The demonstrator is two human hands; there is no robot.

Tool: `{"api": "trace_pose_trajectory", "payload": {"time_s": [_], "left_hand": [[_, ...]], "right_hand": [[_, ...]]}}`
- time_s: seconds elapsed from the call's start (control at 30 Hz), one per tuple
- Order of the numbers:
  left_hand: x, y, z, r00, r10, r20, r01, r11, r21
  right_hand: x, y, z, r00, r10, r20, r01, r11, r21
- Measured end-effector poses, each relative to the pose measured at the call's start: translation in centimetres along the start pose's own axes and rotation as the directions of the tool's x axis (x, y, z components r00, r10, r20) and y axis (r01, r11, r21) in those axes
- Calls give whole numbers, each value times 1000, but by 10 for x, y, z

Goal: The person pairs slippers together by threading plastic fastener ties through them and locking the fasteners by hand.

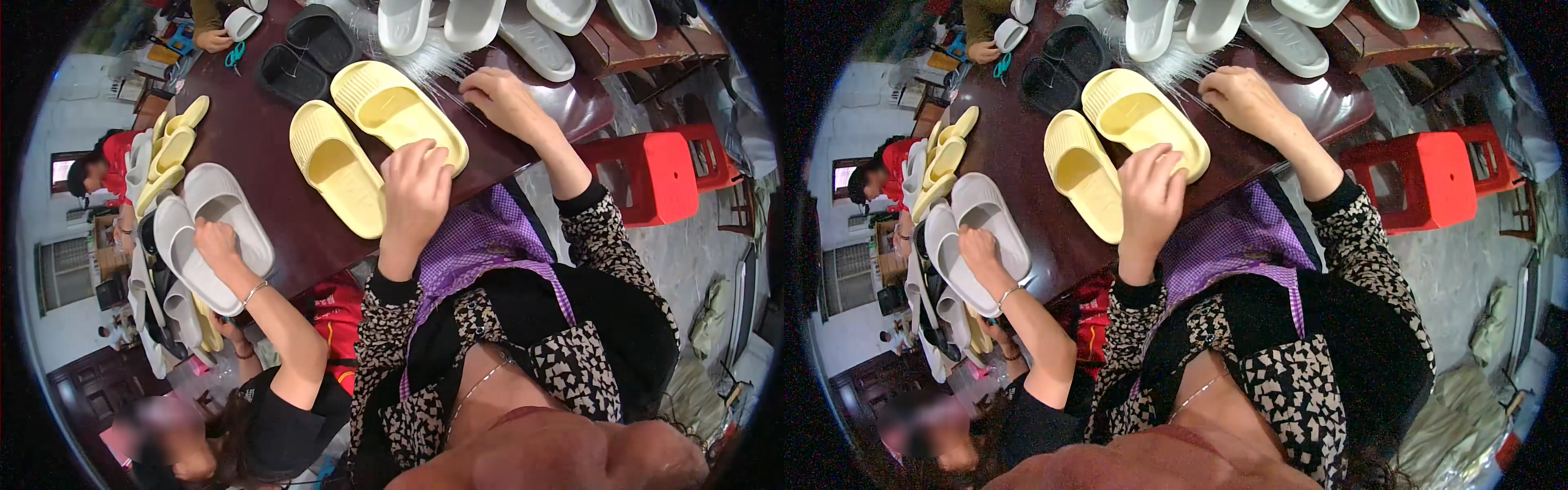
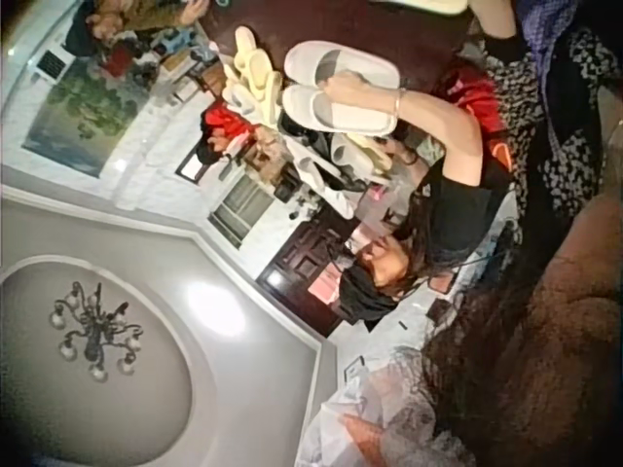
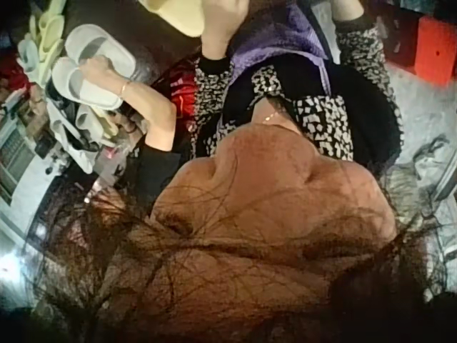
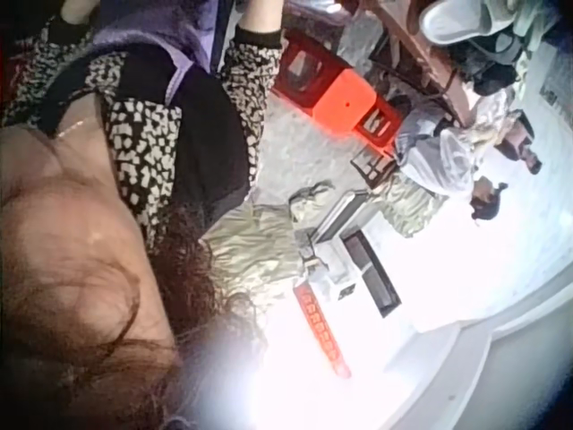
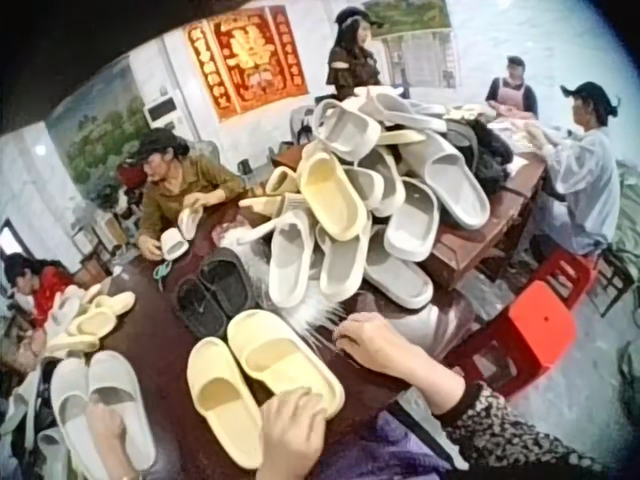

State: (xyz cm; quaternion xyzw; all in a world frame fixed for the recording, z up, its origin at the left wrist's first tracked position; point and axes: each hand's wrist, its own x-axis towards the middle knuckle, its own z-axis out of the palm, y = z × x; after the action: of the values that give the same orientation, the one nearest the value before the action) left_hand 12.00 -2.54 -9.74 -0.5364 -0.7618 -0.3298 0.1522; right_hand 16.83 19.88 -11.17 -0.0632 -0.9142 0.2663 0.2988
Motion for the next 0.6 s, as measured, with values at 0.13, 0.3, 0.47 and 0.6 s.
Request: {"api": "trace_pose_trajectory", "payload": {"time_s": [0.13,0.3,0.47,0.6], "left_hand": [[2,12,8,993,44,112,-44,999,5],[-3,14,16,987,2,163,-5,1000,20],[-9,8,15,988,-32,150,25,999,48],[-9,9,14,991,-26,131,21,999,38]], "right_hand": [[12,-15,9,986,-120,117,108,989,104],[25,-5,22,941,-168,293,189,981,-45],[34,0,27,901,-179,396,220,974,-60],[39,7,28,868,-193,457,241,969,-50]]}}
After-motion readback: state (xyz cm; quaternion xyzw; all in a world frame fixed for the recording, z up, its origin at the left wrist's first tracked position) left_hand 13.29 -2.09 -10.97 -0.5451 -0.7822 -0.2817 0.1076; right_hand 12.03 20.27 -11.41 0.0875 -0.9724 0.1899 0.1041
